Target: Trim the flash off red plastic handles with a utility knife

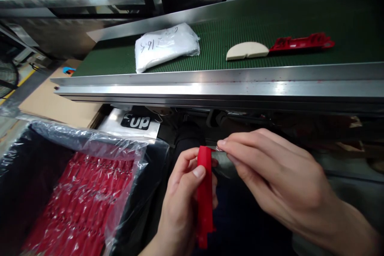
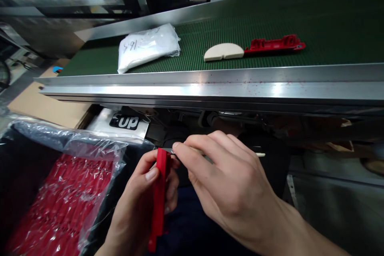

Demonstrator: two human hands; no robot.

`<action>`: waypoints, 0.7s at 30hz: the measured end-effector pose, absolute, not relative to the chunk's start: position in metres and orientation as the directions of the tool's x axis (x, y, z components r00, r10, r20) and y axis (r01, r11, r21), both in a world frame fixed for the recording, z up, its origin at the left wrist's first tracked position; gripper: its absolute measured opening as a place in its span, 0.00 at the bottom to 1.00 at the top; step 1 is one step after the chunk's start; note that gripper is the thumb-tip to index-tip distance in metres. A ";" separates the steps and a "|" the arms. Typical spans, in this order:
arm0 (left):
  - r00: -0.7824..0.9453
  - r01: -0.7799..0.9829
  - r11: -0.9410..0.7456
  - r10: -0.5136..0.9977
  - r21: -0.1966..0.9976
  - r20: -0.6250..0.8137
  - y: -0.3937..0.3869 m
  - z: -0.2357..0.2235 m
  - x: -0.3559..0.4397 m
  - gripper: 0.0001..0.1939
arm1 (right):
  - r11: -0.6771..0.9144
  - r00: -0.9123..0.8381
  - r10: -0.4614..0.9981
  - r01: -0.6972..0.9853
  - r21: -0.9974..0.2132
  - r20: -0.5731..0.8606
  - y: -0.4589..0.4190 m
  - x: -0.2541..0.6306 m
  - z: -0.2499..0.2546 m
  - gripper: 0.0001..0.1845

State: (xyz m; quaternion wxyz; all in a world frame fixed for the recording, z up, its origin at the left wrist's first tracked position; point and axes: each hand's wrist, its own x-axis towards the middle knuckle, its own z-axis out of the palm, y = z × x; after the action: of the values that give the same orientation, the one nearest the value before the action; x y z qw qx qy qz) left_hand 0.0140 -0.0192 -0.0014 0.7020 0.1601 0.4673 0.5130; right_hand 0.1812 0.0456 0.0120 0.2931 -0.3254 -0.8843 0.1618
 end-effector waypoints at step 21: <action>0.046 -0.532 0.493 0.828 0.688 -0.559 -0.018 -0.001 0.014 0.12 | 0.792 -0.670 0.609 0.486 -0.369 0.424 0.043 0.186 0.006 0.20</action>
State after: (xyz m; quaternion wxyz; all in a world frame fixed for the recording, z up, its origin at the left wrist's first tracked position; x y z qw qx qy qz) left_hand 0.0138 -0.0175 -0.0013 0.7076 0.1492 0.4960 0.4806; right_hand 0.1859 0.0430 0.0060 0.2713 -0.3021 -0.9068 0.1132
